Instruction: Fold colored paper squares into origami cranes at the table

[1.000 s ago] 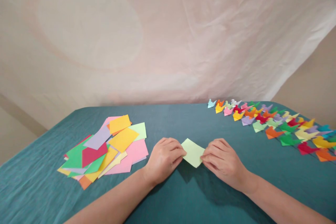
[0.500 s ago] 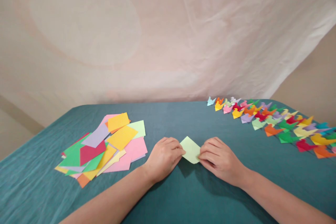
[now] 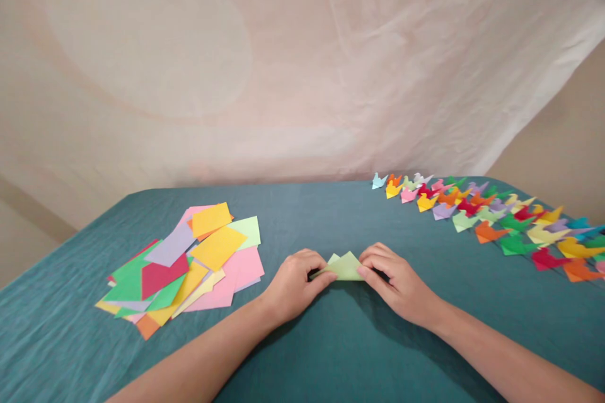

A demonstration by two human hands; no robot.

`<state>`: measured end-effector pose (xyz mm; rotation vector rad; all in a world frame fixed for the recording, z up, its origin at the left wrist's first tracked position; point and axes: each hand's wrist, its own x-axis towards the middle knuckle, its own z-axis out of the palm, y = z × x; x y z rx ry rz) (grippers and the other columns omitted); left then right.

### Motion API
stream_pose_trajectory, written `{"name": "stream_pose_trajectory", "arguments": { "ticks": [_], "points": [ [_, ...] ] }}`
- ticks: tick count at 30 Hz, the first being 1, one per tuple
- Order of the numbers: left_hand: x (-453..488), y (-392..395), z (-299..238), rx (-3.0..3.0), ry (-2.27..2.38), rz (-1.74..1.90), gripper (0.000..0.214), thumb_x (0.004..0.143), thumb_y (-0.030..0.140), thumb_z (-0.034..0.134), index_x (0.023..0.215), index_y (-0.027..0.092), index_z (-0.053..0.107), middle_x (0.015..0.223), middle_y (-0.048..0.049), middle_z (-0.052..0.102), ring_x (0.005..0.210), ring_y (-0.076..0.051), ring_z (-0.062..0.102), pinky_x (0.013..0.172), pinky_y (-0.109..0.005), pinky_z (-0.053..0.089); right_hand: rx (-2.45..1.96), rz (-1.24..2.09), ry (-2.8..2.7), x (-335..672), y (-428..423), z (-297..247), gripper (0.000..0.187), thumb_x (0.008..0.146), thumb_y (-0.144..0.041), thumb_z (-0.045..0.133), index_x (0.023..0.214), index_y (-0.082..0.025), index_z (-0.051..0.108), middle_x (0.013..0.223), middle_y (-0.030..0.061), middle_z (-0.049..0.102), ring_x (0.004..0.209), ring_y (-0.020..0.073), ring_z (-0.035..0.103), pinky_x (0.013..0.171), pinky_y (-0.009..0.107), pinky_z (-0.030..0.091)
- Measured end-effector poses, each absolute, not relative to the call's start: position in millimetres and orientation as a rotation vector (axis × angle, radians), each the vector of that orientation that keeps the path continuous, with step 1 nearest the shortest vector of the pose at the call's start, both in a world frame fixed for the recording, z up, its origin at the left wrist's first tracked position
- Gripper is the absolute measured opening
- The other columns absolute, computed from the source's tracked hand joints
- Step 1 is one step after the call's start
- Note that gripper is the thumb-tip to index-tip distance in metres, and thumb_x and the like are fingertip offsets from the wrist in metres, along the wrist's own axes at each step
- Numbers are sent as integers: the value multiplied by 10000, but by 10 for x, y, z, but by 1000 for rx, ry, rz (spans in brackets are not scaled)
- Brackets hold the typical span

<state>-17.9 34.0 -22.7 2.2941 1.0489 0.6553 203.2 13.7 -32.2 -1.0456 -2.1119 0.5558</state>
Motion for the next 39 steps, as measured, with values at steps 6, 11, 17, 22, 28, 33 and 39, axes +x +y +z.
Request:
{"name": "stream_pose_trajectory", "arguments": {
  "ticks": [6,11,17,22,28,33,39],
  "points": [
    [-162,354,-199,2233,1082,660,225,874,278,519,713,156,620,720,-13,617,728,-145,548,710,-254,413,-1093,676,-2078,2044,173,-345,270,931,-244,400,679,-193,482,731,20,540,744,159,496,701,303,411],
    [-171,356,-199,2225,1061,673,236,889,261,485,722,160,618,735,-17,620,740,-146,552,727,-261,416,-1098,679,-2066,2041,177,-338,268,925,-227,414,668,-191,480,725,15,538,734,153,502,700,298,412],
    [-186,362,-239,2239,974,778,102,825,165,547,774,169,636,772,-24,635,777,-155,556,763,-281,425,-958,518,-2100,2041,142,-295,66,856,-182,537,842,-199,599,857,46,588,818,168,534,748,318,433],
    [-203,366,-292,2326,976,912,219,723,22,547,805,197,651,856,-17,657,876,-170,561,834,-322,406,-799,319,-2190,2044,111,-300,160,819,-112,554,912,-219,627,828,39,626,798,170,542,722,327,443],
    [-246,353,-256,2485,1153,777,232,741,46,530,832,213,663,901,-16,654,914,-190,548,825,-350,390,-798,238,-2336,2044,103,-323,158,814,-117,533,871,-223,635,797,39,640,759,175,554,699,341,438],
    [-210,264,-164,2609,1101,652,253,739,98,530,933,206,652,959,-33,639,941,-205,534,859,-367,375,-930,412,-2260,2056,107,-338,114,855,-173,510,836,-203,618,793,47,607,710,158,556,665,304,439],
    [-182,218,-120,2647,1092,602,233,878,346,485,906,193,659,952,-46,628,948,-209,530,893,-382,364,-1055,672,-2149,2048,130,-304,278,916,-244,427,663,-183,526,721,29,544,663,139,533,637,274,430]
  ]
}}
